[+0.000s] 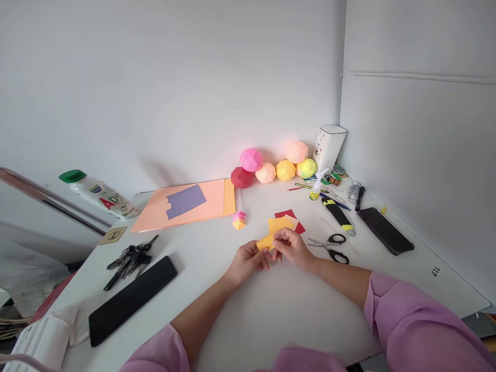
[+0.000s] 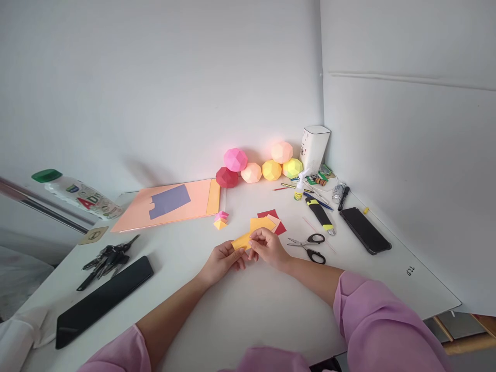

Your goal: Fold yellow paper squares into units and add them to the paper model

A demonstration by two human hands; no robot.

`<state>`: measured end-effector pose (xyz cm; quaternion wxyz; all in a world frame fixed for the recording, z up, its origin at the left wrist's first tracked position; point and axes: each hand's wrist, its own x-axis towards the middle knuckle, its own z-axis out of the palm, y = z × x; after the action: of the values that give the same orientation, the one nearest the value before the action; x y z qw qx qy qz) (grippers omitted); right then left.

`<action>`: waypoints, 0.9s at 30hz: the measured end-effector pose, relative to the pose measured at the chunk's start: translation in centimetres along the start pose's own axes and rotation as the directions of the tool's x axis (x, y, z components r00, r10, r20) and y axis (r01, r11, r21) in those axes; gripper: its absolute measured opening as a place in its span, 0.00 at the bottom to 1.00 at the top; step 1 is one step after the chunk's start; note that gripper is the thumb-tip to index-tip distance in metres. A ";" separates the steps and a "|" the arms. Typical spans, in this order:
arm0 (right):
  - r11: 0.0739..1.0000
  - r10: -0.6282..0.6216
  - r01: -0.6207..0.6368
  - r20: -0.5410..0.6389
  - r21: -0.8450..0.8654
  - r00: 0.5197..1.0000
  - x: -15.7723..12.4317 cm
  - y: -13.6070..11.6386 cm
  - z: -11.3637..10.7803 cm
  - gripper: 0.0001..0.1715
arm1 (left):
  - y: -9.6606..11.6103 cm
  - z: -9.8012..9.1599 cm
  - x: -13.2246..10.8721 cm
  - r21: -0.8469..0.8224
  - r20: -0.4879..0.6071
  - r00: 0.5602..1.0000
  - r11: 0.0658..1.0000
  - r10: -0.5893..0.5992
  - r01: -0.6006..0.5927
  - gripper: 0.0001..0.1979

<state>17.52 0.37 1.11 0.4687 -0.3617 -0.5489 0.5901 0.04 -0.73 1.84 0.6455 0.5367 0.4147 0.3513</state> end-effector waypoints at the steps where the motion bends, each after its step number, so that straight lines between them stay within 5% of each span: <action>1: 1.000 0.005 -0.005 -0.002 0.006 1.000 0.0 0.0 0.0 0.14 | 0.0 0.0 0.0 0.000 -0.003 1.000 1.000 -0.003 0.003 0.15; 14: 0.993 0.114 -0.112 0.079 -0.025 0.990 0.0 -1.1 0.2 0.15 | 0.2 0.0 -0.1 -0.019 0.019 1.000 1.000 0.002 -0.001 0.16; 27: 0.995 0.099 -0.094 0.119 -0.046 0.988 0.1 -0.6 -0.2 0.15 | 0.3 0.0 -0.1 0.005 0.020 1.000 1.000 -0.007 0.007 0.15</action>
<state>17.74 0.48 1.67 0.3981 -0.3608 -0.5700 0.6216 0.03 -0.78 2.18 0.6493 0.5404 0.4110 0.3427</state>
